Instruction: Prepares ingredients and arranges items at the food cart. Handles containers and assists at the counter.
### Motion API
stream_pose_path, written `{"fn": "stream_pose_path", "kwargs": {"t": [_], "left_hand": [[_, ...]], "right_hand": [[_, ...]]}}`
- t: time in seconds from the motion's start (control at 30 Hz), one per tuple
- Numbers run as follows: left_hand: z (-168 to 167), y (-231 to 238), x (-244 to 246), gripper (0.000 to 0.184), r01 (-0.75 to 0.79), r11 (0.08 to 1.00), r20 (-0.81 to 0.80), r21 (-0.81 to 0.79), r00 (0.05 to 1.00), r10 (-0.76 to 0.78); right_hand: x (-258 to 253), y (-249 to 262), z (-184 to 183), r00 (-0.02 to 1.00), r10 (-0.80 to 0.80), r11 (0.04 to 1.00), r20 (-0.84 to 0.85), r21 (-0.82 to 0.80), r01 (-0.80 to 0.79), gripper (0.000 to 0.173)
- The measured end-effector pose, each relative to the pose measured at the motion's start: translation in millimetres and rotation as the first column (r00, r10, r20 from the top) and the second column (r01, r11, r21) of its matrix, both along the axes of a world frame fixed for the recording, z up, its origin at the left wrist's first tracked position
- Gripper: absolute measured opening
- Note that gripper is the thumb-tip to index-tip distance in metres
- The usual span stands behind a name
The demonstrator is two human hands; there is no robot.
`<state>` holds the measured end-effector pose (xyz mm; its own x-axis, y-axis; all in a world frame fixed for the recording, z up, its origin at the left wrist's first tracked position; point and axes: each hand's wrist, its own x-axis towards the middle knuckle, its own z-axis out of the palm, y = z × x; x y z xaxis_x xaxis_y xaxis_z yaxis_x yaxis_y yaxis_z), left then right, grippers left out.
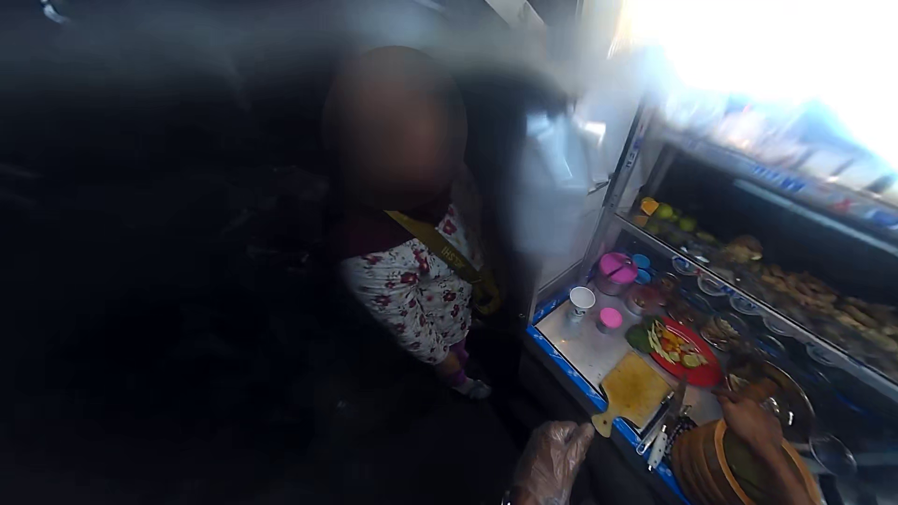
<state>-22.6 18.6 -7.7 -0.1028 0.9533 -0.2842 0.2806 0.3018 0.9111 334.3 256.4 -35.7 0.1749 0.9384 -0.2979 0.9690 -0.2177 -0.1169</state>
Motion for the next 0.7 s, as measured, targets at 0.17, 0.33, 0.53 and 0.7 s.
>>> {"fn": "stream_pose_path", "kwargs": {"t": [0.17,0.33,0.53,0.7], "left_hand": [[21,4,3,0.055,-0.333,0.935,0.079,-0.125,0.936,0.344],[23,6,3,0.046,-0.336,0.927,0.161,-0.164,0.918,0.361],[30,4,6,0.049,-0.100,0.978,0.004,-0.182,0.995,0.103],[25,4,3,0.060,0.233,0.934,-0.053,-0.270,0.965,-0.256]], "right_hand": [[-2,2,0,1.000,-0.011,1.000,0.002,0.007,0.011,0.036],[1,2,-5,1.000,-0.027,0.999,-0.007,0.021,0.027,0.035],[4,3,-9,0.999,-0.016,0.999,-0.039,0.036,0.017,0.034],[6,4,-12,0.999,-0.026,0.998,-0.033,0.057,0.028,0.034]]}}
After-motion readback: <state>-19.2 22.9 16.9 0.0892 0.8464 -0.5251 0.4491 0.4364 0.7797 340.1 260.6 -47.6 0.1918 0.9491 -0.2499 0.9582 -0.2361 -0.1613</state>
